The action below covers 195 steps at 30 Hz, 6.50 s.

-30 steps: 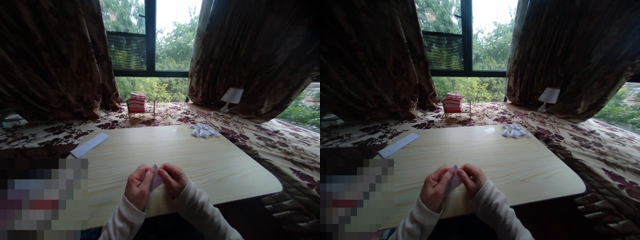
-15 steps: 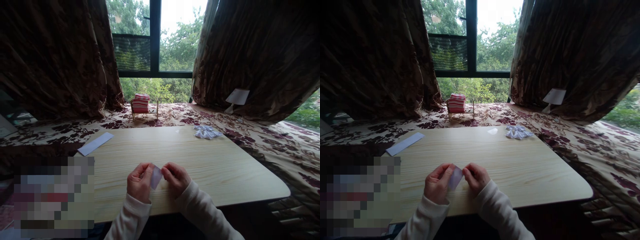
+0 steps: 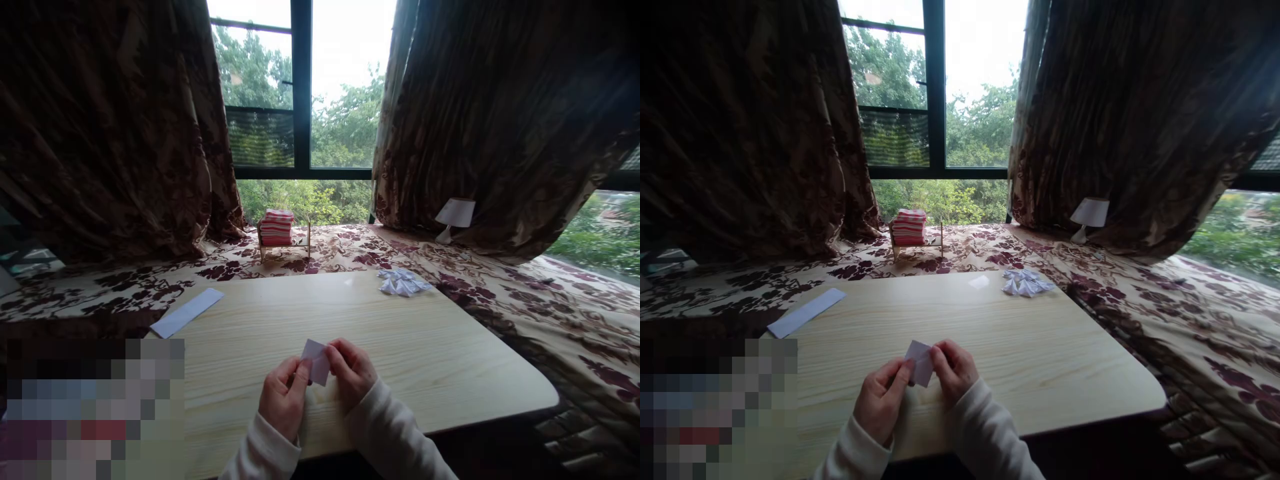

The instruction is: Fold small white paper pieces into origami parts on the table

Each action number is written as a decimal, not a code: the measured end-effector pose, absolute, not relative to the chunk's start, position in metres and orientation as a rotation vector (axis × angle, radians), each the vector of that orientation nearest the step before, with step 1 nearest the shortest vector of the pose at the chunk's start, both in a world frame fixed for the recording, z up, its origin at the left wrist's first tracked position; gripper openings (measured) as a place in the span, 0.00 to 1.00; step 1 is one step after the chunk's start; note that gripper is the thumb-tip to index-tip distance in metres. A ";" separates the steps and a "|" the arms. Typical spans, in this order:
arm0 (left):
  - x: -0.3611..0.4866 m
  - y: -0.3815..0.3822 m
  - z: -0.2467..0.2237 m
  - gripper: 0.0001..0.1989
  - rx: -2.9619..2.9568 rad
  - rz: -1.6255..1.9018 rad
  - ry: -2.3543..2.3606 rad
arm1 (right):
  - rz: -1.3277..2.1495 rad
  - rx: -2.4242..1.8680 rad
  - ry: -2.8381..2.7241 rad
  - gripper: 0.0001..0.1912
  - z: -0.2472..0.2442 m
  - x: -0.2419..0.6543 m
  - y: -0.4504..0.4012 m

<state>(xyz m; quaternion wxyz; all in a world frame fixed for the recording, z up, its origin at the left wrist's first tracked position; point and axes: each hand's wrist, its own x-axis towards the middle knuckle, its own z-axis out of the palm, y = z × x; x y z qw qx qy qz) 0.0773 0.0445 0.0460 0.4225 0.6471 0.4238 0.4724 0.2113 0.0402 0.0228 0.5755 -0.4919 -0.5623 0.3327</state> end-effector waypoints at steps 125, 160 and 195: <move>0.067 0.056 0.031 0.16 1.329 1.395 1.120 | 0.869 -0.832 -1.279 0.21 0.009 0.200 0.042; 0.056 0.072 0.040 0.20 1.179 1.365 1.173 | 0.254 -1.061 -1.678 0.12 0.024 0.195 0.032; 0.057 0.072 0.037 0.19 1.111 1.389 1.205 | -0.196 -1.038 -1.788 0.10 0.029 0.186 0.021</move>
